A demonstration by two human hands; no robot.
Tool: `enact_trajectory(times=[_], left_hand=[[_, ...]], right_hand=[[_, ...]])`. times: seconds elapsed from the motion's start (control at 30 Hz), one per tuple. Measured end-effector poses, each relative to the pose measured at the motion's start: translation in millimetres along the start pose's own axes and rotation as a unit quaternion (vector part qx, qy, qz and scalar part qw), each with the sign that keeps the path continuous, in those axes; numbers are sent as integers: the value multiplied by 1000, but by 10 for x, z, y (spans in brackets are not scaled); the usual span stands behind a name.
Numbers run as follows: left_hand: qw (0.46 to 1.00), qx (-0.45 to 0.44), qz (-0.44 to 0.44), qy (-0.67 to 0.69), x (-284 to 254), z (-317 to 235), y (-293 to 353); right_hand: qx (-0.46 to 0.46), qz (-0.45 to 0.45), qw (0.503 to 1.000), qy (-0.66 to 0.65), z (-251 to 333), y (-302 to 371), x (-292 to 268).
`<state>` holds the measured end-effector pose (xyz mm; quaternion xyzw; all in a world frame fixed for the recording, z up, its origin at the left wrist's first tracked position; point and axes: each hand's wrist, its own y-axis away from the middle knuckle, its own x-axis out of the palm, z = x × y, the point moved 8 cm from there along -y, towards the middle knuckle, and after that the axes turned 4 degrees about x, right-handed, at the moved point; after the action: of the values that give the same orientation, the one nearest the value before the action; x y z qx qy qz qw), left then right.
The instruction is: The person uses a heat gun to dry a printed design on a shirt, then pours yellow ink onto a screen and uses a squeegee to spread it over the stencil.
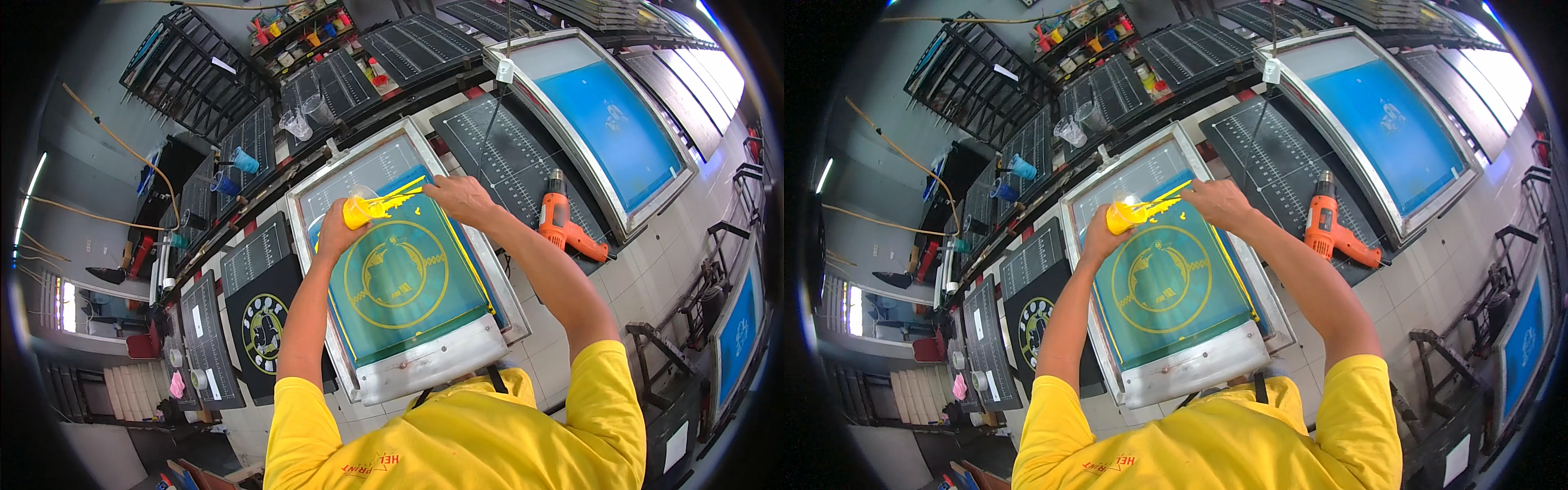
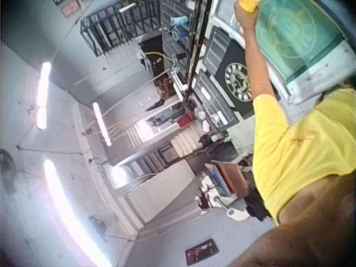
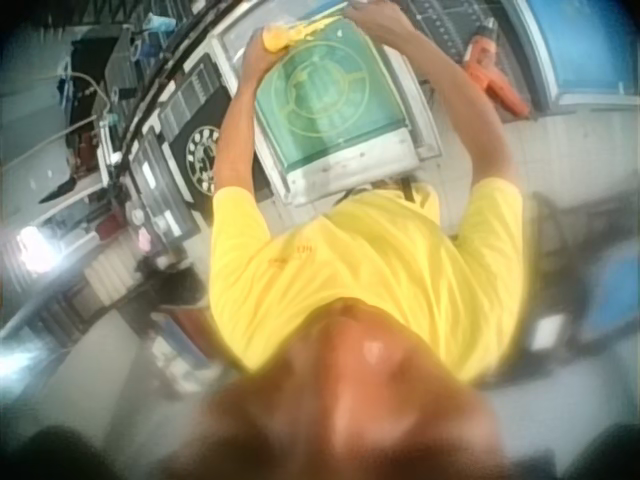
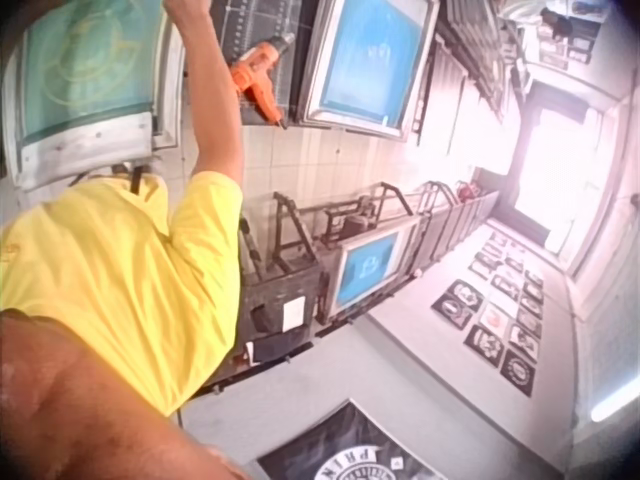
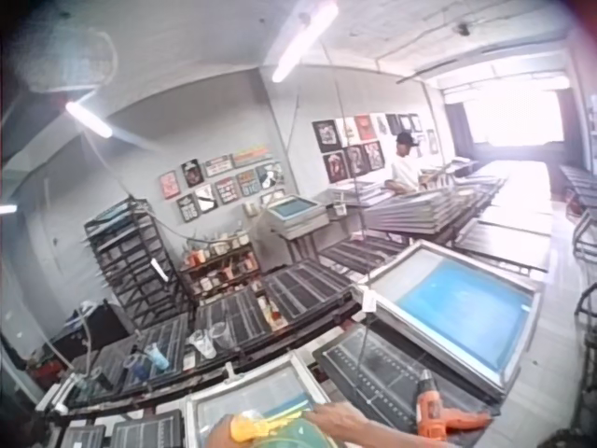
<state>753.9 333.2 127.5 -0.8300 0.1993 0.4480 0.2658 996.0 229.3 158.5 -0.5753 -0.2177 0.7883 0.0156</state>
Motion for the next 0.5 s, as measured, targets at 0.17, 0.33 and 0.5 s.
enact_trajectory(times=[0.17, 0.33, 0.5], left_hand=[[993, 106, -51, -13, -59, -135, 48], [978, 169, -102, -67, -211, -262, 134], [965, 218, -104, -100, -222, -260, 186]], right_hand=[[-73, 64, 994, 52, 349, -234, 105], [22, 180, 983, -38, 453, -291, 165], [61, 170, 951, -252, 385, -227, 555]])
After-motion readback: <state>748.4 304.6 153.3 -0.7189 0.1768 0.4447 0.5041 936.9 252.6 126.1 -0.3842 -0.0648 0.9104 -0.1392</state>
